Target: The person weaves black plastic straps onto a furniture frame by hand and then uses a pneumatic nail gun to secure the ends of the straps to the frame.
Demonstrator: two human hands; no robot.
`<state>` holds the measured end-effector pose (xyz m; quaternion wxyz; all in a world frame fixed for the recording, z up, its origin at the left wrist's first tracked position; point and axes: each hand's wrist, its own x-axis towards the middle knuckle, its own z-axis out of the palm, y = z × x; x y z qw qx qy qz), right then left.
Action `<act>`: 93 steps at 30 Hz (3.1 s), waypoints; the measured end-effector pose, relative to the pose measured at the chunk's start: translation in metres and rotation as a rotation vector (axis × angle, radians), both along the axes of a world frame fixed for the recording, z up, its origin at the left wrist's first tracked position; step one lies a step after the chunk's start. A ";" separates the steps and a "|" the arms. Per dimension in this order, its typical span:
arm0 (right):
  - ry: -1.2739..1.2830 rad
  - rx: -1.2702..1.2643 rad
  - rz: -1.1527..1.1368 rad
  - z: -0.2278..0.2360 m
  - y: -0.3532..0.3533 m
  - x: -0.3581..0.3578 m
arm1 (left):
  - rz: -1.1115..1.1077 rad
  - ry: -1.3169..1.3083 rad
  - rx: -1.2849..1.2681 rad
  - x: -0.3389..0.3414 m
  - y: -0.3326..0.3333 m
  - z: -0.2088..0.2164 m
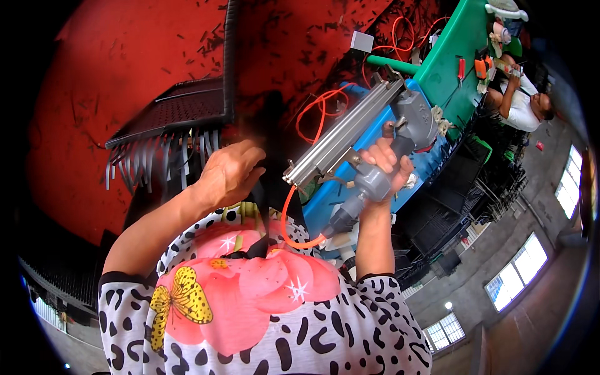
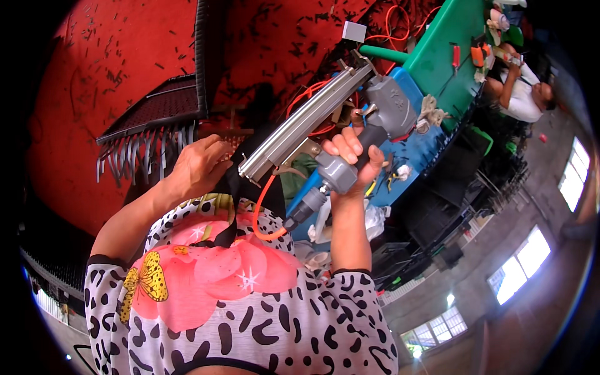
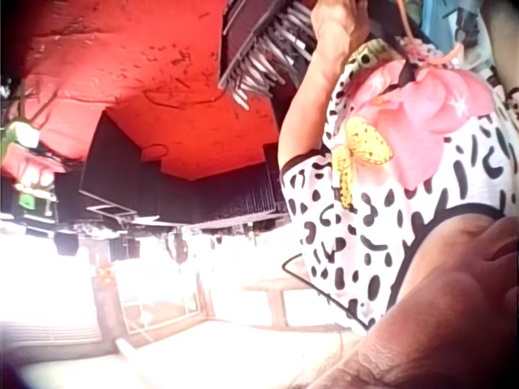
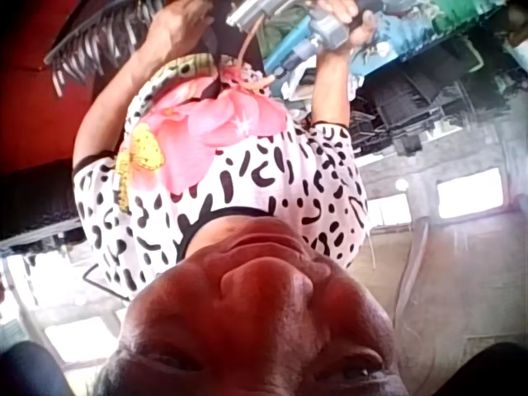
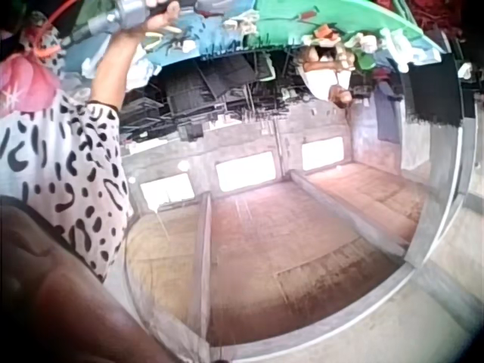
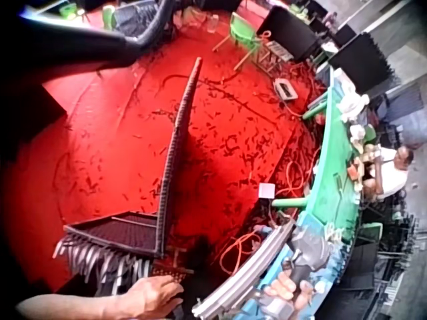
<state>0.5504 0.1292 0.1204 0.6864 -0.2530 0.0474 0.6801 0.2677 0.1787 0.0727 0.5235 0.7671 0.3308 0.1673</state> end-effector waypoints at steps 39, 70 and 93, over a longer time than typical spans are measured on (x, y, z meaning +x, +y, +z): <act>-0.268 -0.033 0.240 -0.007 0.009 0.027 | -0.001 0.057 -0.061 0.002 -0.002 0.001; -0.573 -0.441 0.278 -0.056 -0.011 0.081 | 0.025 0.012 -0.064 0.014 -0.007 -0.003; -0.636 -0.496 0.284 -0.056 -0.006 0.080 | 0.008 0.019 -0.055 0.021 -0.011 -0.009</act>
